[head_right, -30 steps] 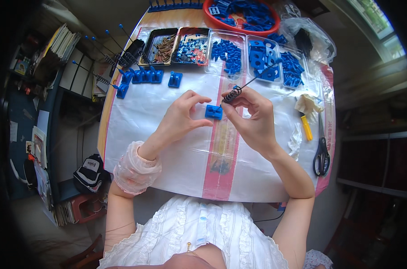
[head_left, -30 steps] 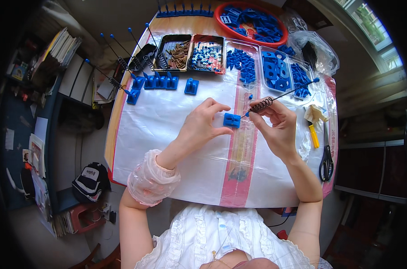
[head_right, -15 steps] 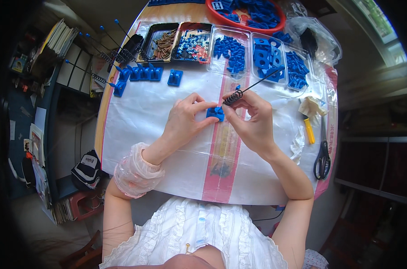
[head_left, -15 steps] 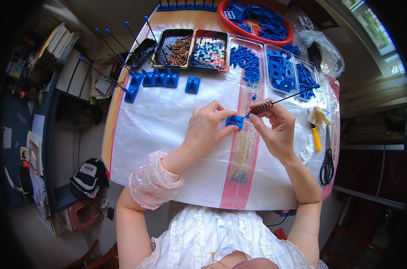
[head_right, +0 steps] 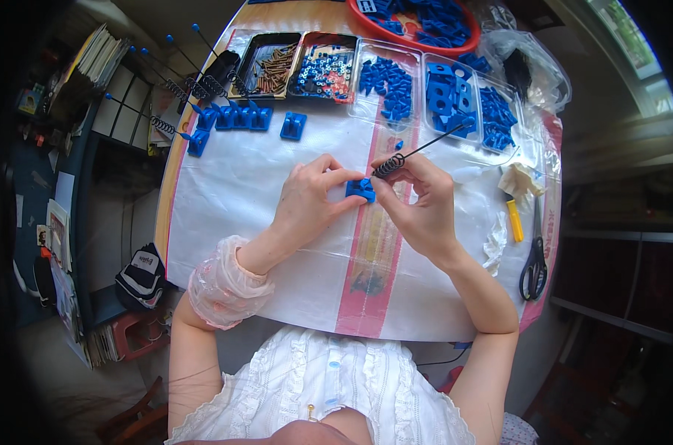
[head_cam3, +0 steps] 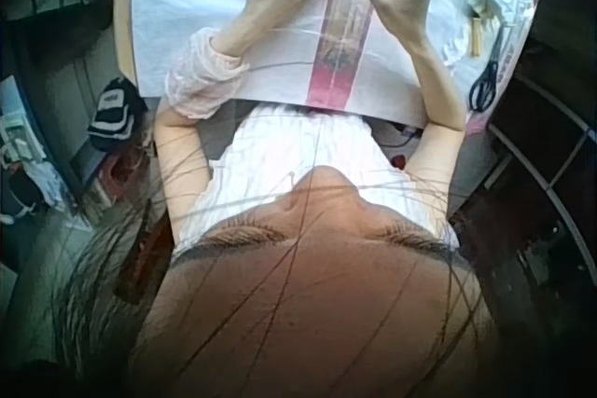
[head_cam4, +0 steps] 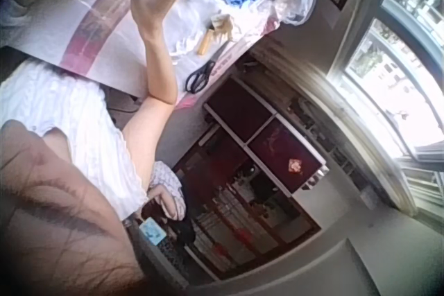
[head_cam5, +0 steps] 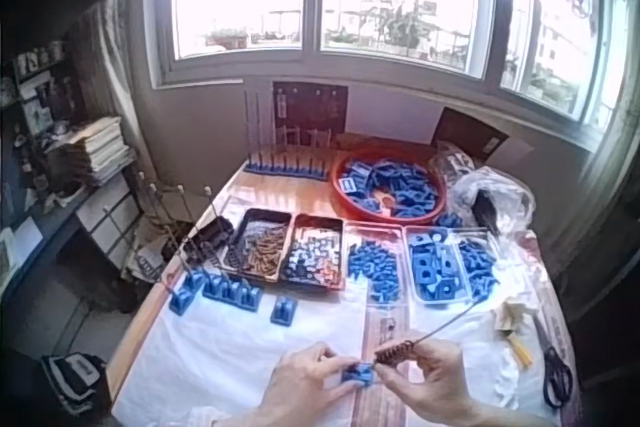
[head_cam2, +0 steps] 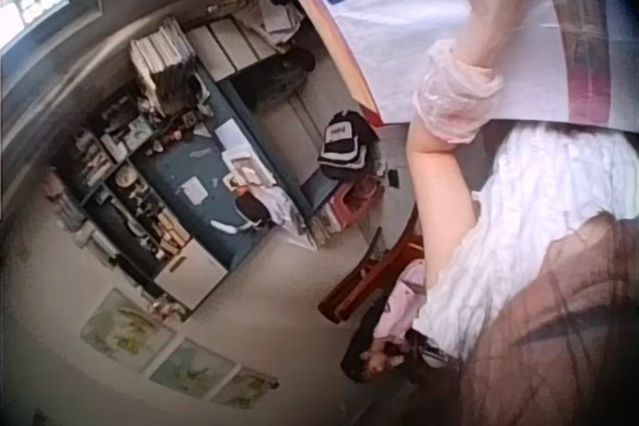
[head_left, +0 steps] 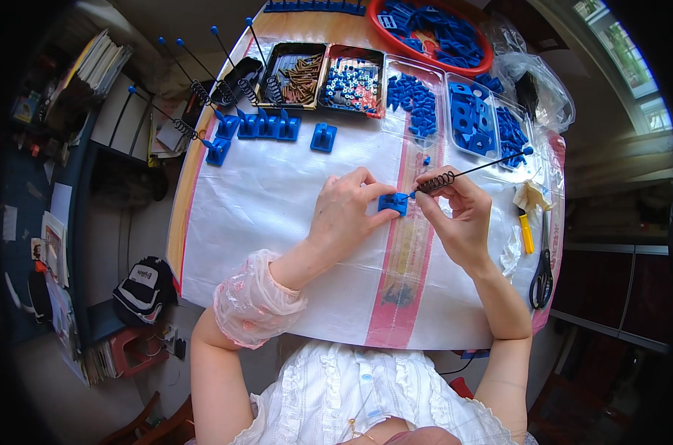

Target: Manually assemble various small plastic and metal components for lighting fixtures at a workstation.

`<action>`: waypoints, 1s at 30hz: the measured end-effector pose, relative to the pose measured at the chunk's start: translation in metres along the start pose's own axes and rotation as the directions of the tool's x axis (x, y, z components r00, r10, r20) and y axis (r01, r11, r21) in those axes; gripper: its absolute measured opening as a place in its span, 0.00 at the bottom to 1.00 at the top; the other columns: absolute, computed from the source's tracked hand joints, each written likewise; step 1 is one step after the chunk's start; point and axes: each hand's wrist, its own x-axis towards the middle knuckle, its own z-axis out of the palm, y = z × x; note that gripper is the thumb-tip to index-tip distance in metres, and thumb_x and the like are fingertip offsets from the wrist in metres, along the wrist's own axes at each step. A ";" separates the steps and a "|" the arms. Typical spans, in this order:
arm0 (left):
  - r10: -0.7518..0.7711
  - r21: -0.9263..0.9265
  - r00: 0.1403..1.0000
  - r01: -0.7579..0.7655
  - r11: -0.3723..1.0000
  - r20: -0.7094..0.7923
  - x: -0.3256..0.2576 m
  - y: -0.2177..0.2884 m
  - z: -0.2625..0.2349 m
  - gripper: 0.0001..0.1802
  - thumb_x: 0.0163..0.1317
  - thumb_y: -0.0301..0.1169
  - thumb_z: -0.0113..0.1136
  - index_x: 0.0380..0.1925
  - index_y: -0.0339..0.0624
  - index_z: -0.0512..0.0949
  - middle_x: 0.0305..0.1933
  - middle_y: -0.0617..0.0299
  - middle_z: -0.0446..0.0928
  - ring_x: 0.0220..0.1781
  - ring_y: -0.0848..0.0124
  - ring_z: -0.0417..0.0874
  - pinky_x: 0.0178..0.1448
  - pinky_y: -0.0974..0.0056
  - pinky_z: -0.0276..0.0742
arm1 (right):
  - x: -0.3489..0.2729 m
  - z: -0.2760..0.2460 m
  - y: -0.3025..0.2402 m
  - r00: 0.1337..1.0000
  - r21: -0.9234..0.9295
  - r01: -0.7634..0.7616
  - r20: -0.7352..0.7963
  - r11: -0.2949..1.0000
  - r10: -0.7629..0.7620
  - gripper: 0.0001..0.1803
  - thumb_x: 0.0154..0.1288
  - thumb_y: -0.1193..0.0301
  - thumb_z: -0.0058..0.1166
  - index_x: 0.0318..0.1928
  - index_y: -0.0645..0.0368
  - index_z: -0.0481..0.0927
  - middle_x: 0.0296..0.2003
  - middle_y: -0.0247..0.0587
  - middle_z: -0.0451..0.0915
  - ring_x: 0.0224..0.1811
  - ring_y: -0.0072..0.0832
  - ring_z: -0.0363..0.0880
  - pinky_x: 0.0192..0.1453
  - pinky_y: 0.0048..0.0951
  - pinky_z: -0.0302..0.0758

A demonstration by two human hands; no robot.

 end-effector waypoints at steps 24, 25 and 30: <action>-0.002 -0.001 1.000 0.002 1.000 0.003 0.000 0.000 -0.001 0.19 0.54 0.39 0.82 0.48 0.58 0.91 0.40 0.66 0.82 0.40 0.63 0.82 0.52 0.57 0.73 | 0.003 0.003 0.003 0.998 -0.023 0.057 0.004 0.998 -0.057 0.10 0.64 0.87 0.64 0.46 0.68 0.85 0.41 0.40 0.88 0.41 0.20 0.87 0.49 0.23 0.82; 0.001 -0.001 1.000 -0.001 1.000 0.000 0.000 0.000 0.000 0.19 0.54 0.38 0.82 0.48 0.58 0.91 0.40 0.66 0.82 0.40 0.63 0.82 0.51 0.57 0.73 | 0.003 0.004 0.003 0.998 -0.029 0.062 0.004 0.998 -0.062 0.10 0.64 0.87 0.65 0.46 0.68 0.85 0.41 0.40 0.87 0.41 0.20 0.87 0.48 0.24 0.82; 0.001 0.004 1.000 -0.001 1.000 0.002 0.000 0.002 -0.002 0.20 0.54 0.38 0.82 0.49 0.58 0.91 0.41 0.66 0.82 0.41 0.64 0.83 0.52 0.57 0.72 | 0.004 0.003 0.004 0.996 -0.082 0.094 0.013 0.992 -0.093 0.11 0.62 0.86 0.65 0.45 0.67 0.86 0.39 0.39 0.87 0.39 0.22 0.87 0.46 0.25 0.81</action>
